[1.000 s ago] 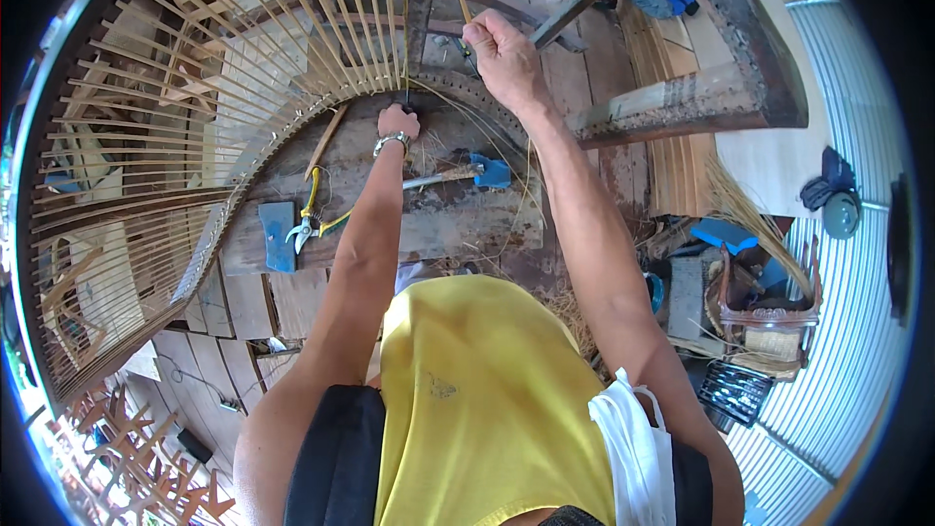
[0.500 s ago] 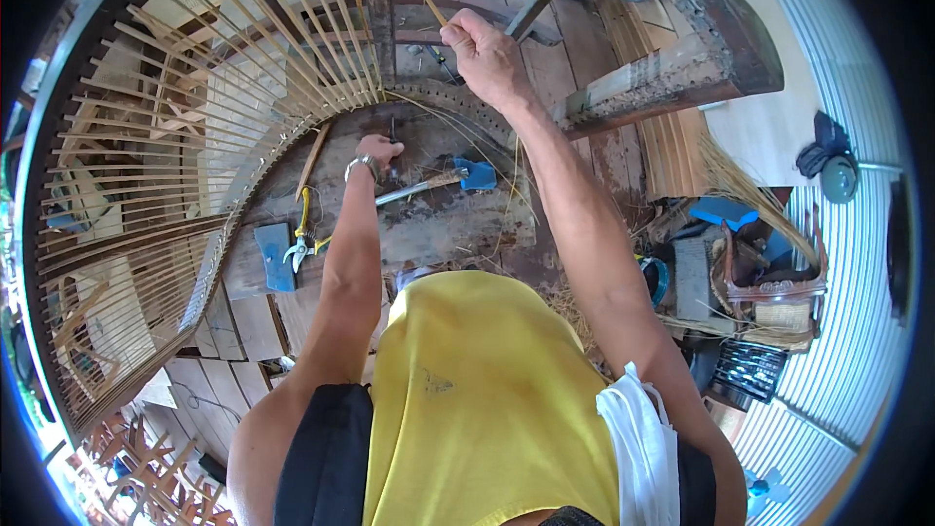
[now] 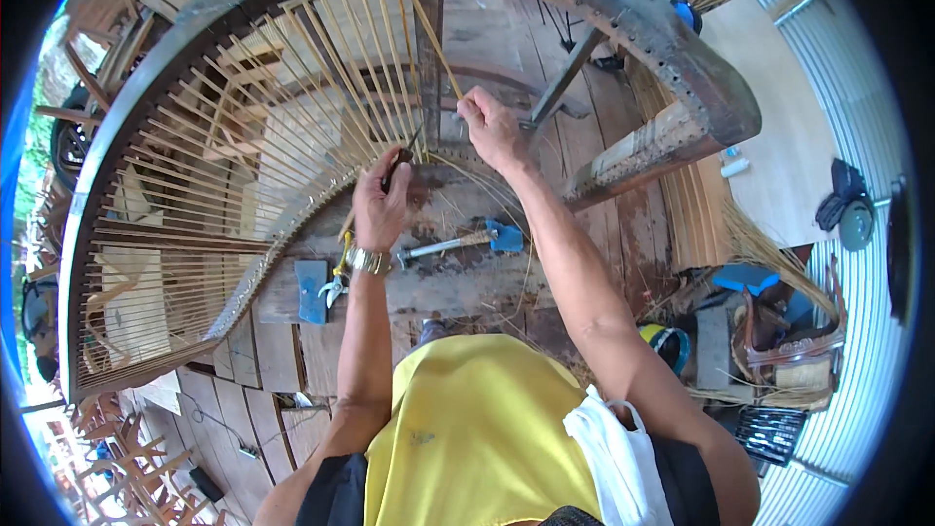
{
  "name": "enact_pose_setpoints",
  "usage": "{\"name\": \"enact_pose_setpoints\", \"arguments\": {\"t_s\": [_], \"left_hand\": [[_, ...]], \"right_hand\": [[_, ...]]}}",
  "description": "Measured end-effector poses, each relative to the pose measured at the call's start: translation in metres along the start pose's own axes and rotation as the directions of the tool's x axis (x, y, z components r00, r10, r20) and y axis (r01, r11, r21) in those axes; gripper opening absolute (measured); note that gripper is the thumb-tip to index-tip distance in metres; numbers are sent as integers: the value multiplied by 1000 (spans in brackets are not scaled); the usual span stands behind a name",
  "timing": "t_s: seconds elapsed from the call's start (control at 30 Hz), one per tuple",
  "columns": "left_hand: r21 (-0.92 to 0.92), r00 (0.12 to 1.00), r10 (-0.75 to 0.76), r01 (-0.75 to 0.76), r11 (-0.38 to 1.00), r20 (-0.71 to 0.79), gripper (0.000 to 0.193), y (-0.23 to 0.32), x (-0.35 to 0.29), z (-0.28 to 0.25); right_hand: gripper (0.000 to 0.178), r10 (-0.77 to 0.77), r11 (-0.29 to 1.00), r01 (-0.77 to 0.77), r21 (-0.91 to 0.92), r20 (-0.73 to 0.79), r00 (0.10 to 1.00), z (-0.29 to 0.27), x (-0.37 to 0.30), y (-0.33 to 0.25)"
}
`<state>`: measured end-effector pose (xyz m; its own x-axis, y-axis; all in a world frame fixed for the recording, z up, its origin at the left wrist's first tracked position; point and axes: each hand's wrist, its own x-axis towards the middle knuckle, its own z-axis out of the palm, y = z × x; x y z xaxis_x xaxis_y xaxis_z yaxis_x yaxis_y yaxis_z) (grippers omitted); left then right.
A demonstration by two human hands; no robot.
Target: Weaving and securing rattan or wooden strips into a curved furniture frame using wire and basic tools.
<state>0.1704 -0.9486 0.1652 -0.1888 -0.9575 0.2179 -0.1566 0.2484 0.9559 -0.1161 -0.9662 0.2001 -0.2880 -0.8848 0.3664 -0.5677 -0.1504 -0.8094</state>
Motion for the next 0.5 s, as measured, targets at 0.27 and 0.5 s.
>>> {"name": "enact_pose_setpoints", "arguments": {"t_s": [0.27,0.5], "left_hand": [[331,759,559,-461,824,-335,26,283,29,-71],[319,792,540,-453,833,-285,29,314,55,-71]], "right_hand": [[23,12,996,-12,92,2,1000,-6,-33,-46],[33,15,1000,-16,26,6,1000,-19,-50,-40]]}}
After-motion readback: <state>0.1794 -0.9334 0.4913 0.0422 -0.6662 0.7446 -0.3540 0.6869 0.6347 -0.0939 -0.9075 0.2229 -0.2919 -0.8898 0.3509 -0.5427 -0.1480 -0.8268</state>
